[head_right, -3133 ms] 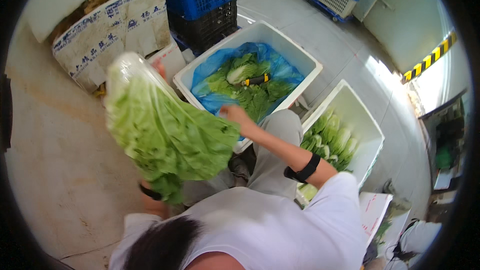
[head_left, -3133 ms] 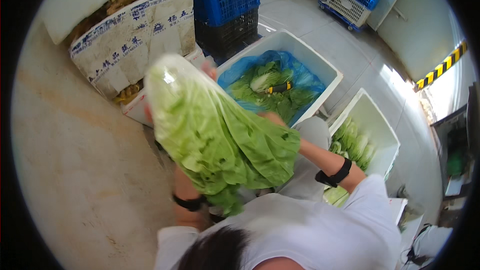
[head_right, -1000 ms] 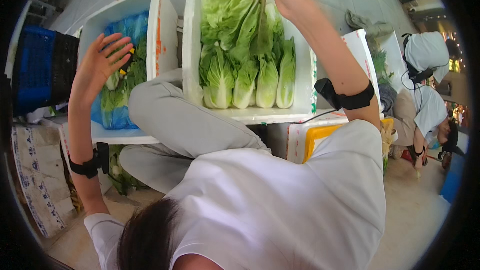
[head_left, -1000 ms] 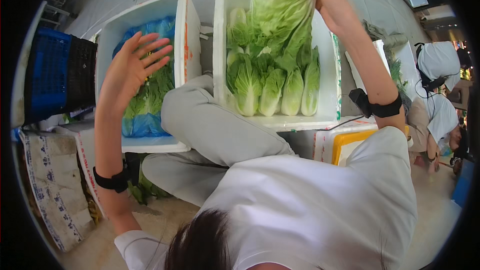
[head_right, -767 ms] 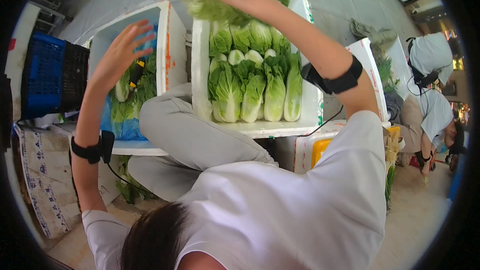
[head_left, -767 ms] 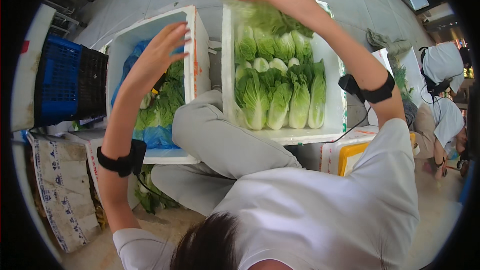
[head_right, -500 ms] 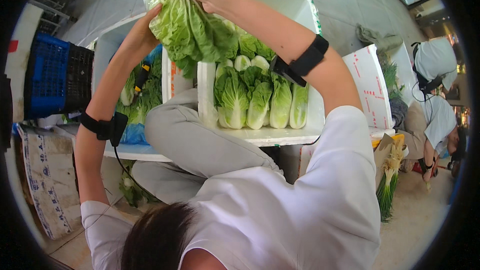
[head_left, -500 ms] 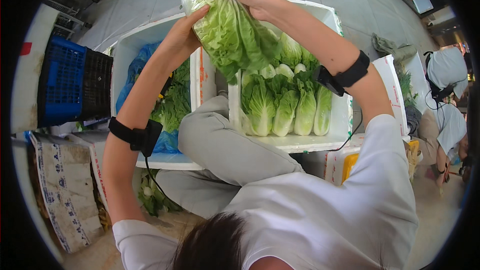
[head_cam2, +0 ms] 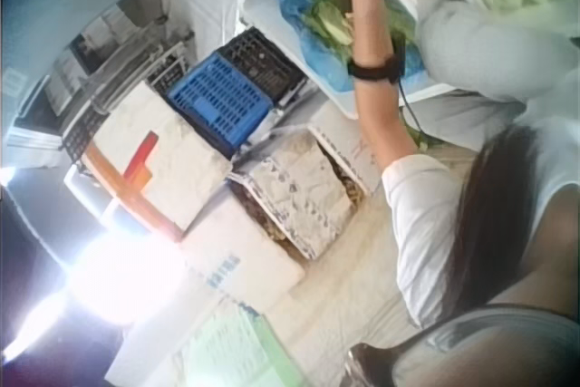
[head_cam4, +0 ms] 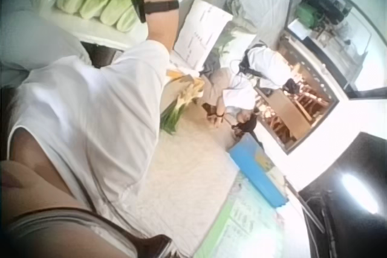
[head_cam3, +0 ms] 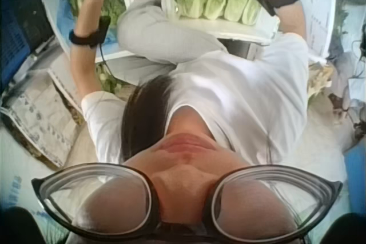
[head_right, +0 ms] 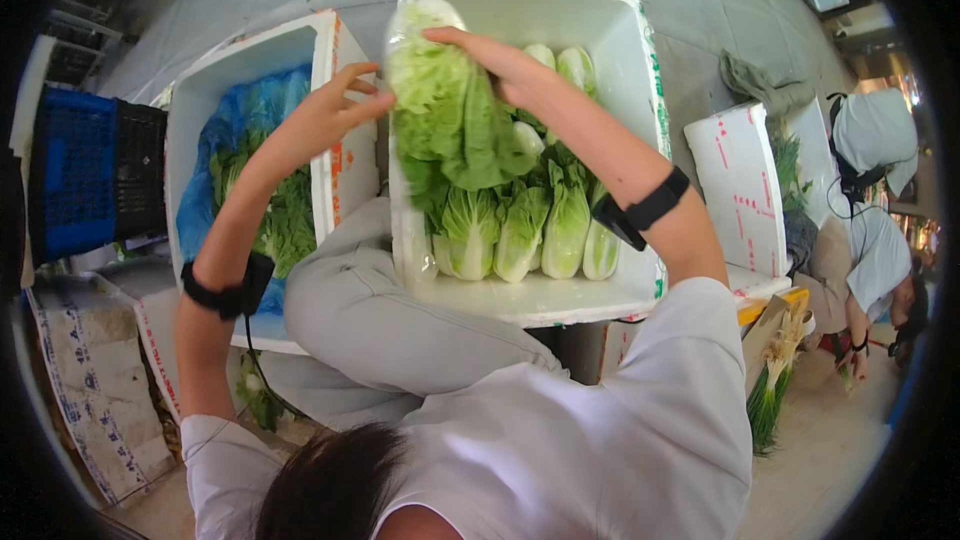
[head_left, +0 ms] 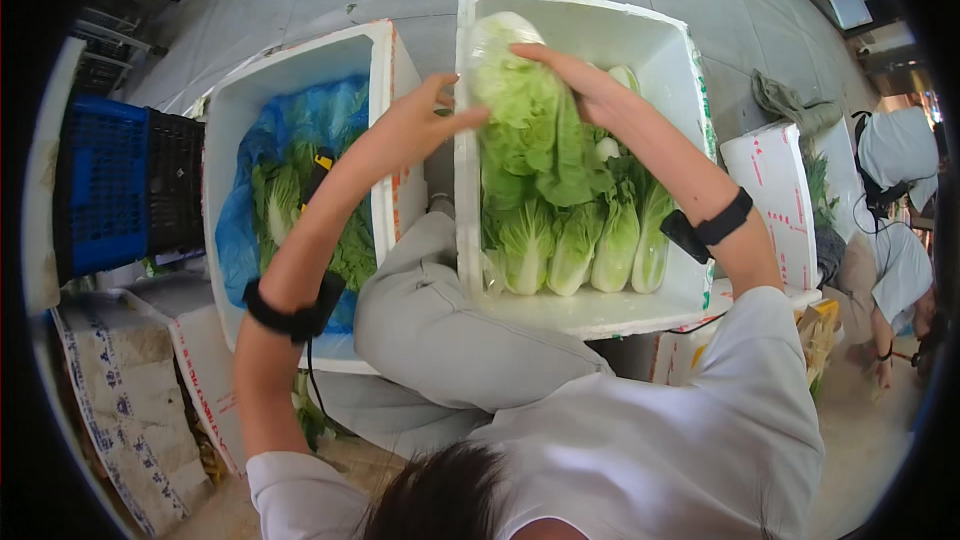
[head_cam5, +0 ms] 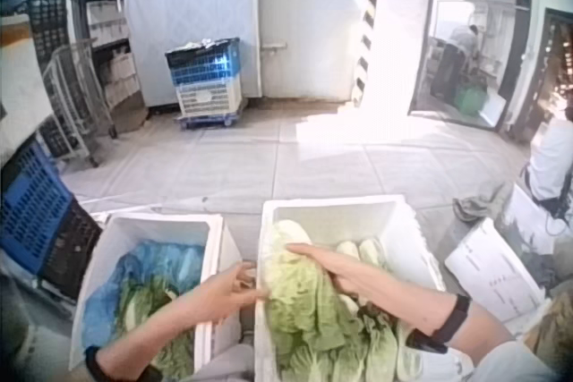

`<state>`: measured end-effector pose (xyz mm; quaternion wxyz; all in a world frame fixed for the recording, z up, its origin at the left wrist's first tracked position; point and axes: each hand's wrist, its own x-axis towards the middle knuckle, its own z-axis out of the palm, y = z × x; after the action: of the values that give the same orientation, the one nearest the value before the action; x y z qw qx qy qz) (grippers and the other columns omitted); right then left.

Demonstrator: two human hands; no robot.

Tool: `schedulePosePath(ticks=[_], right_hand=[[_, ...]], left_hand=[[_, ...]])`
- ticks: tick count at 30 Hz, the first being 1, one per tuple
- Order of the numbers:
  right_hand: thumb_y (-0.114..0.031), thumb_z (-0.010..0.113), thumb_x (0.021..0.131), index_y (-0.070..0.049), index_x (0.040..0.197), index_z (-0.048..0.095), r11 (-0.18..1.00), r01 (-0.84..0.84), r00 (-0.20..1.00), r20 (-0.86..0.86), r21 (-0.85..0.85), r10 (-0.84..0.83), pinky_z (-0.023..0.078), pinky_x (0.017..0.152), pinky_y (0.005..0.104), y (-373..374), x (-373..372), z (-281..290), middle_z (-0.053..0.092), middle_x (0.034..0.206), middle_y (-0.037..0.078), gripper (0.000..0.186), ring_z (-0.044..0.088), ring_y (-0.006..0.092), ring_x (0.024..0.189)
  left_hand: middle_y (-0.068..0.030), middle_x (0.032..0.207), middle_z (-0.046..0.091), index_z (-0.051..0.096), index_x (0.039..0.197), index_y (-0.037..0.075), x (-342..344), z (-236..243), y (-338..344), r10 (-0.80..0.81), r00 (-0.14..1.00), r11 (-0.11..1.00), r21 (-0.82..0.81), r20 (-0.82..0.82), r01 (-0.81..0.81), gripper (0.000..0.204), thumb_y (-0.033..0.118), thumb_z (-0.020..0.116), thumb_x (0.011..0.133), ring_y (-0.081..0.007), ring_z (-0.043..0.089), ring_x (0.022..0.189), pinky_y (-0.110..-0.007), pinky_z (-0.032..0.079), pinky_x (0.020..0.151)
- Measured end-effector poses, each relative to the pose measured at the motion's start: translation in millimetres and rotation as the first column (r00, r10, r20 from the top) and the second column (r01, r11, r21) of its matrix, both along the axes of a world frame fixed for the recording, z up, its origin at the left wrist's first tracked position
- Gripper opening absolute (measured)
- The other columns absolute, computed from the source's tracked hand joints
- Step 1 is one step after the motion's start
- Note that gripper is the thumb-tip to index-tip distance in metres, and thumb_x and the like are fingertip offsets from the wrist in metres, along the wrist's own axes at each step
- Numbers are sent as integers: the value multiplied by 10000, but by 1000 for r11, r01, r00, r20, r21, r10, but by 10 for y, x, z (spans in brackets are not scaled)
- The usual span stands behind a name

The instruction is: The person sits on the floor and processes napa cabbage by removing outer leaves, trimming the base with a knife, and wrapping each unit in plastic film. The wrapped cabbages are placed into a white styrofoam box.

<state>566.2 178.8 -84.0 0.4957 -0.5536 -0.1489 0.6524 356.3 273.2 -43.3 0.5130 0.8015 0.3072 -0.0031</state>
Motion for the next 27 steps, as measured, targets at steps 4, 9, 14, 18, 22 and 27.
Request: schedulePosePath(ticks=[4,9,14,18,22,27], right_hand=[[-341,697,796,95,1203,475,987,57,946,324,-153,-4,535,804,303,-50,534,-457,617,1080,169,637,640,224,927],[-375,701,779,70,1173,510,953,129,950,311,-273,-39,539,764,306,276,1013,-1397,623,1057,145,624,641,204,895],[-397,709,760,51,1139,544,948,178,936,344,-265,-79,543,738,319,649,1006,-2099,637,1011,126,609,646,197,850],[-436,733,713,85,1218,452,964,100,968,249,-248,-36,521,784,348,784,923,-2240,583,1105,174,778,612,239,950],[-476,729,699,105,1289,350,961,183,953,276,-207,-122,515,789,371,867,776,-2372,549,1158,195,911,602,263,977],[-493,717,711,112,1356,220,977,190,953,259,-98,-159,500,831,369,817,794,-2670,463,1256,218,1014,546,290,1080]], left_hand=[[-178,1019,589,521,1161,-17,-448,361,-195,-164,918,867,497,360,-40,412,74,663,785,-280,588,927,-312,465,810],[-190,987,602,528,1124,-2,-829,835,-440,-359,763,690,703,538,-172,400,7,656,744,-306,592,864,-386,494,729],[-256,1070,514,253,1348,93,-934,972,-467,-550,745,514,856,379,-56,563,35,489,839,-347,580,774,-403,499,622],[-270,1040,504,265,1340,186,-993,965,-301,-593,731,539,841,339,47,644,-43,513,791,-378,581,749,-370,510,557],[-283,1072,496,175,1425,210,-968,925,-159,-640,721,491,863,264,119,723,21,549,836,-423,572,831,-409,524,666],[-250,1052,548,294,1324,12,-836,559,-206,-427,777,532,823,462,-197,564,35,546,819,-329,587,795,-399,505,682]])
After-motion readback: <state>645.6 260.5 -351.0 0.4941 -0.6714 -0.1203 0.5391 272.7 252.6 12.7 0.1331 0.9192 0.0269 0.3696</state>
